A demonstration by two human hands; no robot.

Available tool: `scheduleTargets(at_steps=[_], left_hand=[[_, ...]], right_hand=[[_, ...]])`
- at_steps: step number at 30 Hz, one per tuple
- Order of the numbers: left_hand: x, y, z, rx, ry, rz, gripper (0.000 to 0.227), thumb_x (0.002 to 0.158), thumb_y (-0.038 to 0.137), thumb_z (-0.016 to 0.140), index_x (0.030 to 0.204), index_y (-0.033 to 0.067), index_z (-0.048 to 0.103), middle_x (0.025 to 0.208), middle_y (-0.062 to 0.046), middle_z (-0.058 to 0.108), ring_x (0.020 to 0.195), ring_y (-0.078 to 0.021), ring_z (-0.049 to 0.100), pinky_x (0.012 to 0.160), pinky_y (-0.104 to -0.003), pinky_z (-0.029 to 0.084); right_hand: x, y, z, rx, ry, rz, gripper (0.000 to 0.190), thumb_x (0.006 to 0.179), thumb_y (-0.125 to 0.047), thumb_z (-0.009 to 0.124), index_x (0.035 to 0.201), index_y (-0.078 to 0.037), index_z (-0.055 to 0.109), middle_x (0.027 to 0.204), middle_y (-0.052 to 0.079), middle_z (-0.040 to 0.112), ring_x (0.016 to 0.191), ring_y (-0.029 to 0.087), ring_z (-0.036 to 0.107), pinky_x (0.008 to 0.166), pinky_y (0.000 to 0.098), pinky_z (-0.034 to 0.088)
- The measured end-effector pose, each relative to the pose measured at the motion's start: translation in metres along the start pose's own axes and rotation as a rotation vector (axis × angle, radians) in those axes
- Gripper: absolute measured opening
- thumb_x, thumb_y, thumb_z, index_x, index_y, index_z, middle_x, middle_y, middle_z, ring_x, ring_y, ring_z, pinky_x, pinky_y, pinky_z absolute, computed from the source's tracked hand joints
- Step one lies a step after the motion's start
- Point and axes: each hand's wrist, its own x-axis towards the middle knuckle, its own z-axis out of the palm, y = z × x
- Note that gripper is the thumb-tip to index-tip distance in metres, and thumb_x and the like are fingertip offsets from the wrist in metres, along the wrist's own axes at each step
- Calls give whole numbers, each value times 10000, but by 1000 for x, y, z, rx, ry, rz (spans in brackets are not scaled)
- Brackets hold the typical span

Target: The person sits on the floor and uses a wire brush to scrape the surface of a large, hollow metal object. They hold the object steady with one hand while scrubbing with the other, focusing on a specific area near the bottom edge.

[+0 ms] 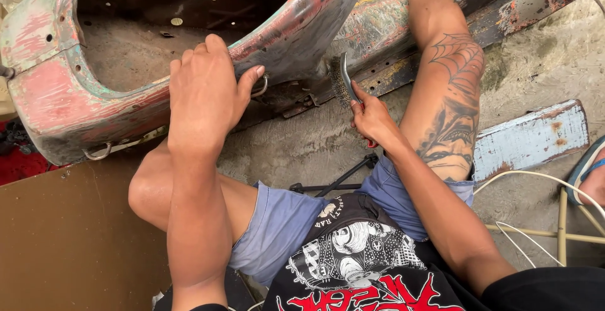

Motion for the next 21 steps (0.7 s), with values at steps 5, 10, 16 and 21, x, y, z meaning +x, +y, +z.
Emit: scheduleTargets(at_steps=[5,10,16,21], left_hand=[[1,1,2,29,9,1,573,1040,600,710,1013,55,531,904,-173,688,850,-395,660,757,-490,503],[1,1,0,7,-4,-4,574,1048,592,705,1021,46,530,913,-183,685,867,-403,654,779,-498,496],[0,2,2,16,-3,5,570,1051,593,700,1018,50,532,892,-171,679,840,-385,649,765,-492,503],[-1,1,-3,-14,23,22,551,1060,560,695,1029,38,524,917,-200,671,856,-416,644,768,-514,499]], right_hand=[[31,-11,2,-1,1,-64,596,1079,-168,395,1655,-132,247,736,58,614,546,188,528,533,373,427],[25,-17,10,156,-12,-109,586,1099,-60,319,1647,-37,113,1229,386,618,426,91,423,361,263,423],[40,4,15,134,1,-110,603,1086,-87,370,1655,-55,172,737,72,545,515,157,500,448,327,455],[13,-2,9,25,1,-206,612,1079,-123,390,1656,-80,190,589,63,566,395,145,454,393,344,446]])
